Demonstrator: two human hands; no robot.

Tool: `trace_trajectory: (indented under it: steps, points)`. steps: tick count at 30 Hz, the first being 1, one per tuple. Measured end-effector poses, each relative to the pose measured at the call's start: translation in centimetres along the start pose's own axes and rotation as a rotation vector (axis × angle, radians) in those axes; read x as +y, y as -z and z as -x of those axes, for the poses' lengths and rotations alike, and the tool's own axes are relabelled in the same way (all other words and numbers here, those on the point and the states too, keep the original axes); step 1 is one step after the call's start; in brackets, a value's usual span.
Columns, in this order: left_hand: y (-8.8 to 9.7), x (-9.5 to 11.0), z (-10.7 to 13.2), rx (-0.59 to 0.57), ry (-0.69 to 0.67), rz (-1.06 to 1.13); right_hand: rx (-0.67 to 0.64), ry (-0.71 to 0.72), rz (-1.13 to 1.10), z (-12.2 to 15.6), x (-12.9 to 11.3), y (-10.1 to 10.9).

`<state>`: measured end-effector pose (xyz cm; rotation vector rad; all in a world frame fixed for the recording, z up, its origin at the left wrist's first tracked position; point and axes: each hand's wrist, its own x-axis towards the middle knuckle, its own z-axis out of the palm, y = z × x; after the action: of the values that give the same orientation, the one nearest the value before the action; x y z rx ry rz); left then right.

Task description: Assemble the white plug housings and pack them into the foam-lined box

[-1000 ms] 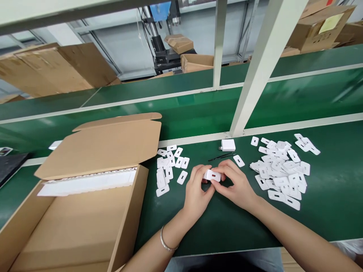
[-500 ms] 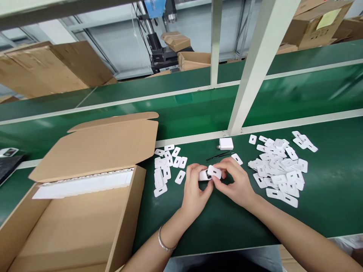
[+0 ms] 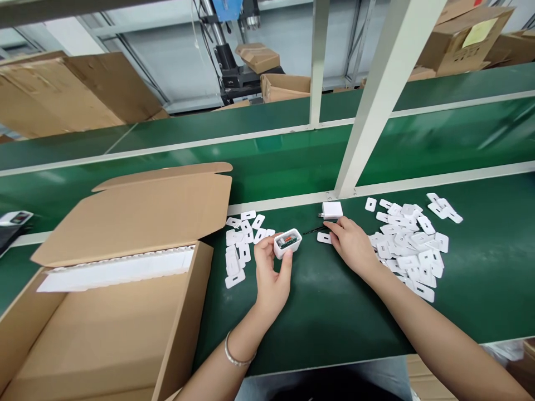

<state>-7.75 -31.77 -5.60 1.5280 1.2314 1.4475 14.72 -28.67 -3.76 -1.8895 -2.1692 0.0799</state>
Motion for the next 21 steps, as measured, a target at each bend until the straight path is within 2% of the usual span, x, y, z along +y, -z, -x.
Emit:
trace_trajectory:
  steps: [2,6,9,12,16,18,21]
  points:
    - [-0.2,0.3,0.1,-0.024,0.023,0.057,-0.019,0.004,0.011,-0.1,-0.2,0.0]
    - [-0.3,0.5,0.2,-0.121,0.178,0.240,-0.034,-0.006,-0.032,0.3,-0.6,0.2]
    - [-0.3,0.7,0.2,-0.232,0.221,0.287,0.020,-0.075,-0.234,0.8,-0.8,0.2]
    - [-0.2,1.1,0.4,-0.246,0.121,0.165,0.057,-0.165,-0.680,1.0,-1.1,0.4]
    - [-0.3,1.7,0.2,-0.182,-0.147,-0.083,-0.003,-0.180,-1.232,1.1,-1.8,1.5]
    - [-0.3,1.8,0.1,-0.154,-0.214,-0.149,0.028,-0.153,-1.389,1.3,-2.4,2.1]
    - [-0.3,1.7,-0.1,-0.124,-0.240,-0.223,0.146,-0.066,-1.509,2.0,-3.5,2.7]
